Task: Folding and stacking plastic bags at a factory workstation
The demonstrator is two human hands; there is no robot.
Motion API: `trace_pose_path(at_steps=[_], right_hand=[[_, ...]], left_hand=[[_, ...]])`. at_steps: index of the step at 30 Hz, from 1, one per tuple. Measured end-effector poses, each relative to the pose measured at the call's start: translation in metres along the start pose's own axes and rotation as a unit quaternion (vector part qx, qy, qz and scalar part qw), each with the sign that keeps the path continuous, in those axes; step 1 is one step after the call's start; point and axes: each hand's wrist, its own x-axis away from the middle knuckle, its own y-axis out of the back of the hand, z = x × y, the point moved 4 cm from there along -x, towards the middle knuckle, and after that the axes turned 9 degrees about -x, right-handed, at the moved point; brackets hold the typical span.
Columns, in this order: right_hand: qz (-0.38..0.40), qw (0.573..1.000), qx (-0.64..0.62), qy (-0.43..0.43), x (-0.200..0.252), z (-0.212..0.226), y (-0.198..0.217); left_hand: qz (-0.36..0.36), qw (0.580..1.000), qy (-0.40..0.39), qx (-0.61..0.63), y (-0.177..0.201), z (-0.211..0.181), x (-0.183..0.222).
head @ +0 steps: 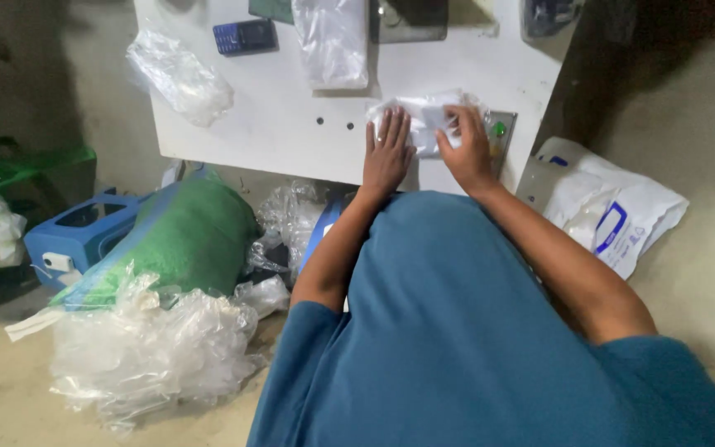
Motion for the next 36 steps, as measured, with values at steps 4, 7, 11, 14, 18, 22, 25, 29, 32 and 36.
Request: trace_pose_path(at_steps=[4,7,11,14,18,22,25,29,32,36], right_hand=[[0.118,0.938,-0.272,-0.183,0.001,-0.027,-0.017],[-0.028,0.982,0.171,-0.079,-0.009,-0.036,-0.020],[-0.030,0.915,0.087,-0.393,0.004,-0.112,-0.054],[0.007,0.924,0.103,-0.369,0.010,-0.130,-0.055],[-0.005,0.947,-0.174,-0.270,-0.005,-0.043,-0.043],[-0.030,0.805,-0.423,-0.414,0.010,-0.016,-0.054],[-0.039,0.794,-0.437,-0.420,0.021,-0.051,-0.063],[-0.206,0.799,-0.401,-0.399,-0.001,-0.034,-0.038],[-0.212,0.809,-0.367,-0.407,-0.001,-0.019,-0.021],[-0.178,0.833,-0.324,-0.411,-0.005,0.003,-0.021]], left_hand=[[0.079,0.997,-0.007,-0.022,-0.015,0.006,0.002],[0.049,0.996,-0.007,-0.068,-0.012,0.019,-0.005],[0.096,0.994,-0.034,-0.050,-0.015,0.027,-0.007],[0.099,0.994,-0.039,-0.036,-0.028,0.032,-0.001],[-0.083,0.971,0.136,0.177,-0.013,0.073,-0.001],[0.021,0.728,0.190,0.658,0.031,0.111,0.015],[0.027,0.651,0.114,0.750,0.065,0.157,0.018],[-0.332,0.594,0.525,0.512,0.039,0.324,0.030],[-0.291,0.517,0.708,0.383,0.039,0.393,0.049],[-0.305,0.706,0.599,0.225,0.005,0.435,0.039]])
